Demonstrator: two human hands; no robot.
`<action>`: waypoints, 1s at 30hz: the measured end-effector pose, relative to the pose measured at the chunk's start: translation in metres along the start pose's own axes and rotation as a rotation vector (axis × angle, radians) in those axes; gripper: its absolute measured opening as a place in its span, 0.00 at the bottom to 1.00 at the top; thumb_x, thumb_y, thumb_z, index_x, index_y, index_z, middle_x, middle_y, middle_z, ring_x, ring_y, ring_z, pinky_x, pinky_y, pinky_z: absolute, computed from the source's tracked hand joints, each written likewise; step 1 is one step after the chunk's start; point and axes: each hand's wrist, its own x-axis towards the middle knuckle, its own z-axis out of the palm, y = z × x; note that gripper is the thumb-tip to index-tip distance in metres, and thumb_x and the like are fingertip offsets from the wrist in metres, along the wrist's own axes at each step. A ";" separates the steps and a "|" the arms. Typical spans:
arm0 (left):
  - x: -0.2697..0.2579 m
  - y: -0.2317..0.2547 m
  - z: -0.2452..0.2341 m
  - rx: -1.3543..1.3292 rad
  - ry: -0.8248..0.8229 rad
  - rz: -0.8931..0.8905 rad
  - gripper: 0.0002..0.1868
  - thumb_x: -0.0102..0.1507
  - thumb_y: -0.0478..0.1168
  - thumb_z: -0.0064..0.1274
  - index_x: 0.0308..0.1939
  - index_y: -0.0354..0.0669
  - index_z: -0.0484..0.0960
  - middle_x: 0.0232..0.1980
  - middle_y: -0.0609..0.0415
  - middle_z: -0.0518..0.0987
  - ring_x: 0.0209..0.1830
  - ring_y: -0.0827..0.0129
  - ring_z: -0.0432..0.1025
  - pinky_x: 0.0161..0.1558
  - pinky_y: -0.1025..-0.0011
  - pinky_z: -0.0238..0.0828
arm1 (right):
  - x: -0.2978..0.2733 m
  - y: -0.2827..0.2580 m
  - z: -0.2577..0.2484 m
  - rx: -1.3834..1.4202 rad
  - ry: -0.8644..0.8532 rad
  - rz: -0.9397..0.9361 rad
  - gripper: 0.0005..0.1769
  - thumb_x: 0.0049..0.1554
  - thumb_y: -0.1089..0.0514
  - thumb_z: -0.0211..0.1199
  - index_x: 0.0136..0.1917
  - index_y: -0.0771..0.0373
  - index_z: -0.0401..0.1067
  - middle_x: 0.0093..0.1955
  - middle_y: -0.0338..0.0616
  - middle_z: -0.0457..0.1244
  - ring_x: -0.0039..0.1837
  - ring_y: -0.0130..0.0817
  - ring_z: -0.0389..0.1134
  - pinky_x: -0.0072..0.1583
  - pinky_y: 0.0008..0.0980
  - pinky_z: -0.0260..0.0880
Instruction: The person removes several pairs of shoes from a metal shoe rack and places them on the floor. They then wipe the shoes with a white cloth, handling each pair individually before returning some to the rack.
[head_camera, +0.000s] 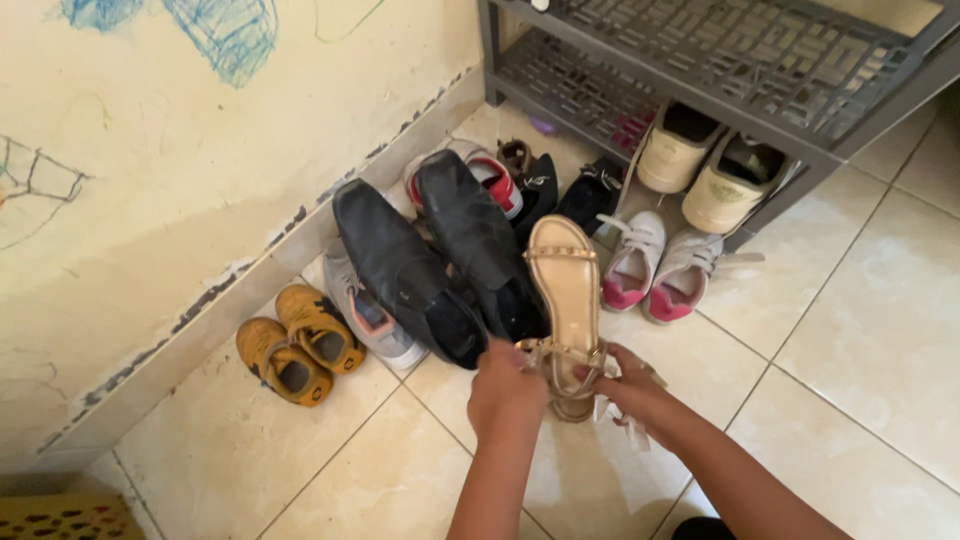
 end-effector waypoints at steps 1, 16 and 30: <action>0.006 -0.010 0.009 -0.030 0.076 0.033 0.20 0.55 0.38 0.53 0.52 0.45 0.76 0.56 0.49 0.79 0.55 0.52 0.74 0.52 0.58 0.71 | 0.004 -0.001 -0.001 0.017 0.007 -0.007 0.51 0.47 0.36 0.70 0.78 0.47 0.56 0.61 0.48 0.66 0.54 0.38 0.63 0.45 0.41 0.66; 0.020 0.057 0.025 -1.181 -0.466 0.094 0.35 0.62 0.50 0.57 0.70 0.51 0.62 0.66 0.56 0.76 0.66 0.72 0.70 0.65 0.72 0.63 | -0.009 -0.033 -0.053 0.652 -0.038 -0.071 0.18 0.54 0.46 0.67 0.53 0.55 0.71 0.32 0.36 0.58 0.31 0.27 0.59 0.33 0.27 0.55; 0.038 0.218 0.078 -1.006 -0.294 0.672 0.40 0.59 0.38 0.65 0.73 0.37 0.64 0.68 0.45 0.72 0.67 0.62 0.70 0.64 0.67 0.70 | 0.032 -0.111 -0.176 0.992 0.013 -0.285 0.25 0.60 0.39 0.57 0.59 0.60 0.72 0.51 0.44 0.71 0.47 0.35 0.73 0.50 0.35 0.76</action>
